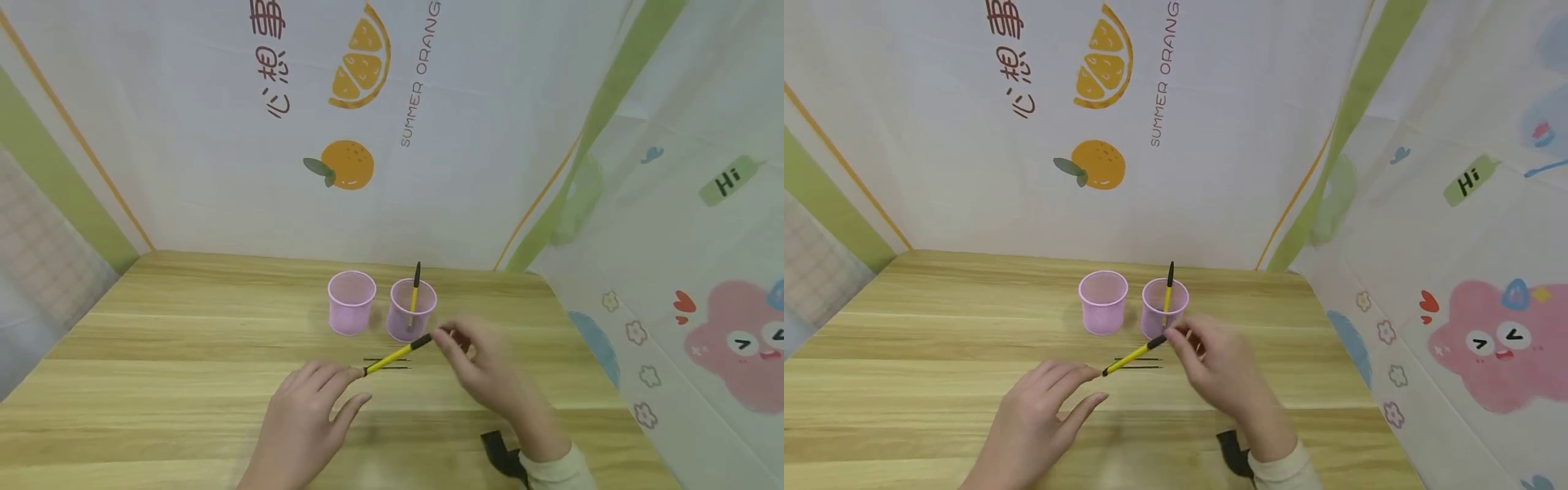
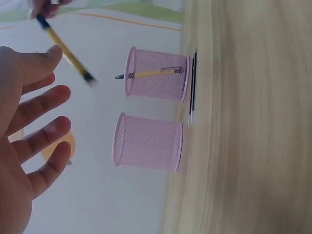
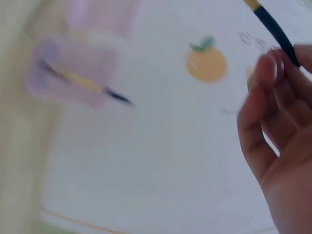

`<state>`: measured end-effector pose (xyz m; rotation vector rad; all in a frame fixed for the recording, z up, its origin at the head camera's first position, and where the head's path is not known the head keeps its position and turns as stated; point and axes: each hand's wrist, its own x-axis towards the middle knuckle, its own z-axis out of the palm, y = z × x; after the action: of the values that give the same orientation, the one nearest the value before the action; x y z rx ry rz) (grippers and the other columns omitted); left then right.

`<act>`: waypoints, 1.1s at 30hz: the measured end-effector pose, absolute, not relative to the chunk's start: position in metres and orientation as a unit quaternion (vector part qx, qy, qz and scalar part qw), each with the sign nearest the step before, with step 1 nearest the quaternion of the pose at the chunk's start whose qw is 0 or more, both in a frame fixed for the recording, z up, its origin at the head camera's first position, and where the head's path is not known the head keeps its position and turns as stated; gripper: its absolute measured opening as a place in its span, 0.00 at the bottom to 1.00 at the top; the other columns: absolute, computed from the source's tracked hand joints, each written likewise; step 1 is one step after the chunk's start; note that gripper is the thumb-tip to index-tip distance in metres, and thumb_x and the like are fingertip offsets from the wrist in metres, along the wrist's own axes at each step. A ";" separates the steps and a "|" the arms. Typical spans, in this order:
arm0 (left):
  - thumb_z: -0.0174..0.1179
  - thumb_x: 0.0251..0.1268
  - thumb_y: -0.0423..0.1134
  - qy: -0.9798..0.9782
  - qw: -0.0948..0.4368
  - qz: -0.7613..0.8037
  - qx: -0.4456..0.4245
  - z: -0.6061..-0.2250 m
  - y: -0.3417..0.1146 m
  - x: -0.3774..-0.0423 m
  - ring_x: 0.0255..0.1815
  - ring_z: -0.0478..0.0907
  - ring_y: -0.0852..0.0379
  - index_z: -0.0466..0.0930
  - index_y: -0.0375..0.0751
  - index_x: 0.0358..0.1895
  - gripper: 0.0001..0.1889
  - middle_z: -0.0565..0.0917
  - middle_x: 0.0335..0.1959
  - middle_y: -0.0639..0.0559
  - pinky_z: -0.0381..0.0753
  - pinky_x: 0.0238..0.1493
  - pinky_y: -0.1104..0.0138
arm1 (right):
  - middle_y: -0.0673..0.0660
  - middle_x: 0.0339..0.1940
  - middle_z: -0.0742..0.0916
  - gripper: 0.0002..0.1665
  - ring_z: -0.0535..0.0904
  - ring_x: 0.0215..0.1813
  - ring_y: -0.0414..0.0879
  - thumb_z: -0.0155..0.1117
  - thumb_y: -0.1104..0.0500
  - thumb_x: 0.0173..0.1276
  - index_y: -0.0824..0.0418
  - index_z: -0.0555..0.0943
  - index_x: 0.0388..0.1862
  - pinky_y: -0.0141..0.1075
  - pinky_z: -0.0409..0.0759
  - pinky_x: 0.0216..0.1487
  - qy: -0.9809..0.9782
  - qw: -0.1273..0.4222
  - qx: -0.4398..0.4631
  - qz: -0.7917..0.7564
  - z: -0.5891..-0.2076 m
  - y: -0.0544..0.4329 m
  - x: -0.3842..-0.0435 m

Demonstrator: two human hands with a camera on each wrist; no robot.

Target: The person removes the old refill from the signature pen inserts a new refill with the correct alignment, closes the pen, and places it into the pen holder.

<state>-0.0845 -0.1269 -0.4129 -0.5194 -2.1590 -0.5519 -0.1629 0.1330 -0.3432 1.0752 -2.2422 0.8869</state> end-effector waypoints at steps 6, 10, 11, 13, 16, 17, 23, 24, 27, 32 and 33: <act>0.79 0.54 0.39 -0.856 0.412 -0.242 -0.196 -0.414 -0.129 -0.084 0.42 0.84 0.63 0.89 0.52 0.42 0.12 0.89 0.40 0.64 0.84 0.46 0.67 | 0.55 0.21 0.84 0.05 0.73 0.21 0.41 0.70 0.65 0.72 0.66 0.86 0.35 0.29 0.73 0.24 -0.828 0.383 0.343 0.226 -0.280 0.159 -0.205; 0.75 0.61 0.38 -0.851 0.407 -0.260 -0.205 -0.415 -0.128 -0.083 0.42 0.83 0.65 0.89 0.53 0.39 0.06 0.88 0.39 0.66 0.82 0.46 0.70 | 0.53 0.19 0.81 0.09 0.68 0.20 0.41 0.67 0.59 0.78 0.63 0.88 0.37 0.33 0.68 0.24 -0.878 0.333 0.285 0.193 -0.262 0.162 -0.224; 0.74 0.61 0.38 -0.850 0.407 -0.263 -0.206 -0.415 -0.127 -0.083 0.42 0.83 0.65 0.89 0.53 0.39 0.06 0.88 0.39 0.66 0.82 0.46 0.71 | 0.53 0.20 0.82 0.10 0.70 0.20 0.42 0.66 0.58 0.79 0.62 0.88 0.37 0.34 0.70 0.24 -0.888 0.315 0.279 0.188 -0.261 0.161 -0.229; 0.75 0.61 0.37 -0.850 0.404 -0.268 -0.206 -0.415 -0.126 -0.082 0.42 0.83 0.66 0.89 0.53 0.38 0.06 0.88 0.39 0.66 0.82 0.46 0.71 | 0.53 0.23 0.85 0.12 0.75 0.23 0.45 0.64 0.54 0.80 0.60 0.88 0.39 0.37 0.74 0.26 -0.908 0.275 0.264 0.174 -0.263 0.156 -0.240; 0.77 0.55 0.35 -0.851 0.400 -0.273 -0.202 -0.414 -0.125 -0.081 0.41 0.83 0.66 0.88 0.54 0.38 0.10 0.88 0.38 0.67 0.81 0.46 0.71 | 0.55 0.28 0.89 0.14 0.82 0.29 0.48 0.63 0.52 0.81 0.59 0.89 0.40 0.42 0.81 0.31 -0.929 0.223 0.251 0.153 -0.271 0.148 -0.257; 0.77 0.54 0.34 -0.850 0.401 -0.275 -0.202 -0.414 -0.125 -0.081 0.41 0.83 0.66 0.89 0.54 0.38 0.11 0.88 0.38 0.67 0.81 0.45 0.71 | 0.55 0.30 0.90 0.15 0.84 0.31 0.48 0.63 0.51 0.81 0.58 0.89 0.40 0.43 0.82 0.33 -0.934 0.210 0.248 0.146 -0.276 0.146 -0.262; 0.78 0.52 0.33 -0.845 0.408 -0.281 -0.201 -0.414 -0.124 -0.079 0.40 0.82 0.67 0.89 0.54 0.37 0.12 0.88 0.37 0.67 0.81 0.45 0.72 | 0.53 0.31 0.91 0.18 0.81 0.27 0.45 0.61 0.48 0.82 0.58 0.89 0.40 0.39 0.80 0.32 -0.955 0.133 0.231 0.128 -0.300 0.132 -0.276; 0.78 0.53 0.34 -0.846 0.405 -0.283 -0.200 -0.414 -0.124 -0.079 0.40 0.82 0.67 0.89 0.54 0.37 0.12 0.88 0.37 0.67 0.81 0.45 0.72 | 0.53 0.30 0.91 0.18 0.80 0.27 0.44 0.61 0.48 0.82 0.58 0.89 0.40 0.38 0.79 0.32 -0.957 0.122 0.229 0.128 -0.304 0.130 -0.277; 0.78 0.53 0.33 -0.843 0.407 -0.286 -0.204 -0.414 -0.123 -0.079 0.39 0.82 0.67 0.89 0.54 0.37 0.12 0.88 0.37 0.68 0.81 0.44 0.73 | 0.50 0.28 0.89 0.18 0.78 0.26 0.42 0.61 0.48 0.81 0.58 0.88 0.38 0.34 0.77 0.29 -0.960 0.099 0.228 0.131 -0.313 0.126 -0.279; 0.78 0.53 0.34 -0.842 0.405 -0.289 -0.206 -0.413 -0.121 -0.079 0.39 0.82 0.68 0.89 0.54 0.37 0.12 0.88 0.36 0.69 0.80 0.43 0.74 | 0.47 0.16 0.75 0.26 0.66 0.20 0.39 0.58 0.46 0.83 0.56 0.77 0.23 0.31 0.63 0.21 -0.963 0.075 0.226 0.127 -0.321 0.127 -0.279; 0.78 0.54 0.34 -0.843 0.405 -0.289 -0.206 -0.413 -0.121 -0.080 0.39 0.81 0.68 0.89 0.54 0.37 0.12 0.88 0.36 0.69 0.80 0.43 0.74 | 0.46 0.15 0.72 0.27 0.64 0.19 0.39 0.57 0.45 0.84 0.55 0.76 0.22 0.31 0.60 0.20 -0.964 0.071 0.222 0.126 -0.321 0.128 -0.279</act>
<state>-0.0797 -0.1209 -0.4128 -0.5191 -2.1277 -0.7283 -0.2794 0.1280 -0.3214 0.6688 -2.8995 0.3803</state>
